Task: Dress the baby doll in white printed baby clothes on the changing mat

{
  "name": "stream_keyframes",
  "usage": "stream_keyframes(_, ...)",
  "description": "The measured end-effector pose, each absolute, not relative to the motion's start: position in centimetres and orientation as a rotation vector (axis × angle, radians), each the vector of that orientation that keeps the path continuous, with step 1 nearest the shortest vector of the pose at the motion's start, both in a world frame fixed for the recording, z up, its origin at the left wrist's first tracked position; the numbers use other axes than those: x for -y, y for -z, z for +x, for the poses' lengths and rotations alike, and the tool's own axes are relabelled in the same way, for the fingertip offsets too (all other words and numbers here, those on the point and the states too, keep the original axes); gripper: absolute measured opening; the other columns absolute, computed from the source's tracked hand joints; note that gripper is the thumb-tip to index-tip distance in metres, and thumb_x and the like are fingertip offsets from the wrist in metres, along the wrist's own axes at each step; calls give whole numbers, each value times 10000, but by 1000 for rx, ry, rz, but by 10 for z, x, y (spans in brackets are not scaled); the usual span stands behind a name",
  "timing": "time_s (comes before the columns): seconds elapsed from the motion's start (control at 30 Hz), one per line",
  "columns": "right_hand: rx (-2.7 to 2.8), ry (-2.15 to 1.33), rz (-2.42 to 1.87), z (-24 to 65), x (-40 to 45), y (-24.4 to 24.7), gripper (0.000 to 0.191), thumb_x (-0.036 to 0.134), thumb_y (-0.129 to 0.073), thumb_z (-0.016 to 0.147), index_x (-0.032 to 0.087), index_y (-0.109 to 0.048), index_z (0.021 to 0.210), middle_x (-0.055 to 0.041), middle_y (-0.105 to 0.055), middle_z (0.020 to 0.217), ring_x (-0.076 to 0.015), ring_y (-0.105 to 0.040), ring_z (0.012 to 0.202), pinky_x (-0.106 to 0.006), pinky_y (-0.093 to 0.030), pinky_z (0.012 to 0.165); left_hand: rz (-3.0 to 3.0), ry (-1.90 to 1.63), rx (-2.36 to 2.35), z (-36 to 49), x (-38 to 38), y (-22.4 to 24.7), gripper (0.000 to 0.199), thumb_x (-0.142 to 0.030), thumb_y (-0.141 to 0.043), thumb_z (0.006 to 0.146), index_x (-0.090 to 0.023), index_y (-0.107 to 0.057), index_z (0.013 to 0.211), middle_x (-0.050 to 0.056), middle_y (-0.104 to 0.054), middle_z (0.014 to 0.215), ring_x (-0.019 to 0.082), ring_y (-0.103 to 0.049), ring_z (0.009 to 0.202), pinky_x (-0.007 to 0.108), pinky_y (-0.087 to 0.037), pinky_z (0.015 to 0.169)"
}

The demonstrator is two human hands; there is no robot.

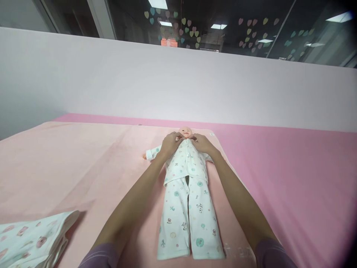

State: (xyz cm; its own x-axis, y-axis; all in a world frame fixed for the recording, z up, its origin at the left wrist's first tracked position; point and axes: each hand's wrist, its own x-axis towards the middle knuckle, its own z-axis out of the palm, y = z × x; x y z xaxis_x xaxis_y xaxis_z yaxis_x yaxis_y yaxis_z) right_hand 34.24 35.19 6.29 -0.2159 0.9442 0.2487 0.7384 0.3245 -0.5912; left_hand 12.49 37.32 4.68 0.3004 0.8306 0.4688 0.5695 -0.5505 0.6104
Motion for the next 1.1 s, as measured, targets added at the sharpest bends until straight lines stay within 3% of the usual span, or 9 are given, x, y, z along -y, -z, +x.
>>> stream_keyframes(0.17,2042,-385,-1375,348,-367,-51,241,279,-588,957,194,-765,1098,-72,-720,1083,-204,-611,978,-338,-488,929,2222,-1167,-1210,132,-377,-44,231,-400,-634,990,-267,-814,1047,53,-800,1086,232,-686,922,343,-484,869)
stream_keyframes(0.37,1755,-708,-1163,349,-375,-36,296,450,-680,911,205,-740,1067,-59,-760,1125,-194,-679,1025,-342,-520,964,2119,-1139,-1216,135,-380,-45,235,-387,-657,960,-267,-841,1041,28,-827,1034,204,-688,818,326,-512,836)
stream_keyframes(0.53,1593,-789,-1144,343,-378,-28,318,450,-810,813,201,-740,997,-74,-793,1066,-208,-730,1017,-364,-547,991,2070,-1074,-1156,131,-373,-50,297,-422,-627,965,-248,-842,1075,28,-825,983,188,-669,753,313,-507,775)
stream_keyframes(0.73,1637,-773,-1212,342,-375,-34,312,464,-817,825,209,-746,991,-76,-802,1074,-216,-745,1027,-377,-563,989,1970,-1090,-1155,134,-368,-52,300,-509,-703,918,-237,-823,952,40,-820,994,218,-705,867,317,-511,795)
stream_keyframes(0.9,1675,-795,-1256,343,-374,-36,317,456,-802,844,213,-730,1035,-74,-802,1076,-214,-747,1014,-387,-561,981,1937,-1118,-1283,144,-370,-47,278,-467,-685,926,-229,-764,808,37,-803,906,218,-694,831,335,-510,803)
stream_keyframes(1.1,1655,-1002,-1174,351,-374,-38,374,433,-828,819,223,-715,1108,-71,-776,1156,-209,-714,1083,-385,-549,998,1782,-1163,-1239,144,-380,-38,241,-452,-722,900,-218,-784,906,56,-810,1004,230,-725,943,343,-523,867)
